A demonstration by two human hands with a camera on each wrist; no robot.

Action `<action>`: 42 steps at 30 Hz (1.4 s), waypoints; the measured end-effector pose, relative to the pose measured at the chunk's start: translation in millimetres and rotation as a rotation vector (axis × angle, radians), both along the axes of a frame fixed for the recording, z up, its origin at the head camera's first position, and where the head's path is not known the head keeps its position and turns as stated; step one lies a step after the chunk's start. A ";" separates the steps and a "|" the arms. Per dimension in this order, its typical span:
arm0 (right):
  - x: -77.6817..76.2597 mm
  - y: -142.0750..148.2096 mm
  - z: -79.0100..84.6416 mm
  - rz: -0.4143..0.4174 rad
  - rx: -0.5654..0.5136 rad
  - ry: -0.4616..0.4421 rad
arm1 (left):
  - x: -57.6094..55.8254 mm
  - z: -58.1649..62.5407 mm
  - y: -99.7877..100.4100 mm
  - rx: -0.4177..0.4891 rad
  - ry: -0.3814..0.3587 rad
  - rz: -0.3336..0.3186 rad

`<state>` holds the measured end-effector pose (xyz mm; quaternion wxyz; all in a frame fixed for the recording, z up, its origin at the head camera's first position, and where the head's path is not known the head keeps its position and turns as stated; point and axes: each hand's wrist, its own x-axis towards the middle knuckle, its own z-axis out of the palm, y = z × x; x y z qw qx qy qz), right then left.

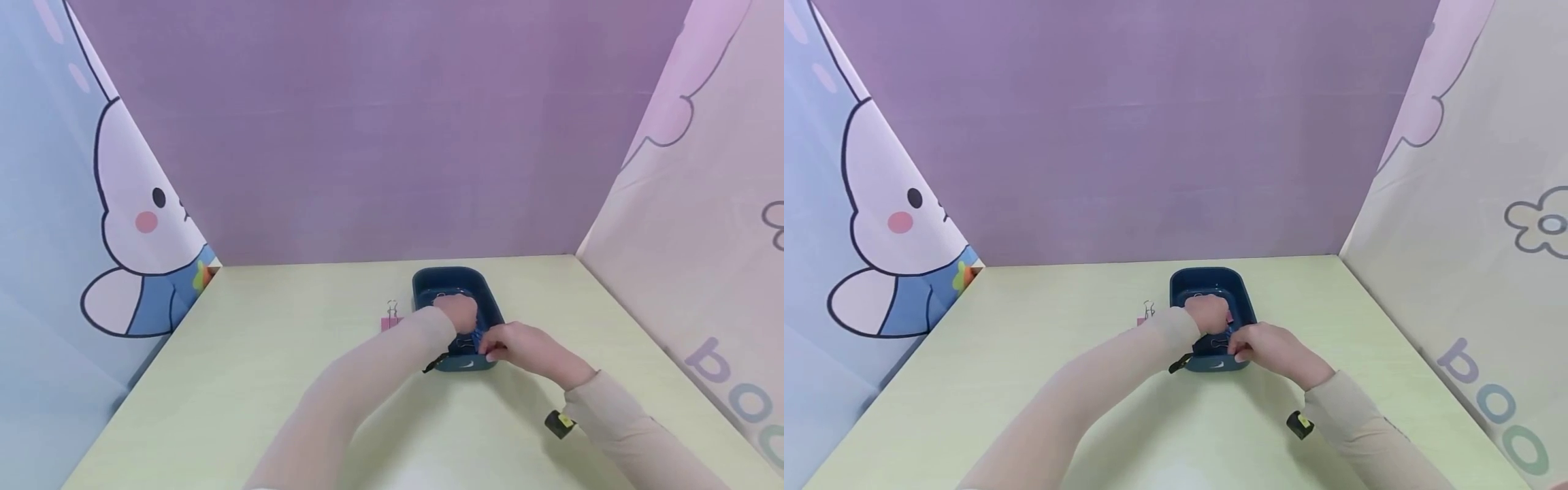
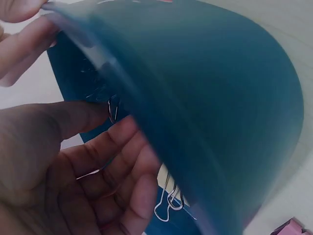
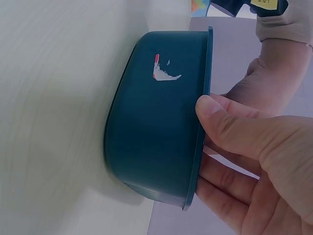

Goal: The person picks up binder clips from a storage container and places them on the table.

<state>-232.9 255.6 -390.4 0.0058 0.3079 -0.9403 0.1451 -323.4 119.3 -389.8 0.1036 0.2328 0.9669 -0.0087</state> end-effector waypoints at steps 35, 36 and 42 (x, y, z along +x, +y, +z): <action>-0.4 -3.4 0.1 -0.054 0.024 -0.061 | -61.8 86.6 -173.9 0.518 0.112 -0.125; -0.4 -3.1 0.0 -0.055 0.025 -0.060 | -63.9 82.1 -181.1 0.517 0.116 -0.110; -0.3 -4.4 -0.1 -0.041 0.024 -0.051 | -68.5 46.1 -214.5 0.496 0.054 -0.020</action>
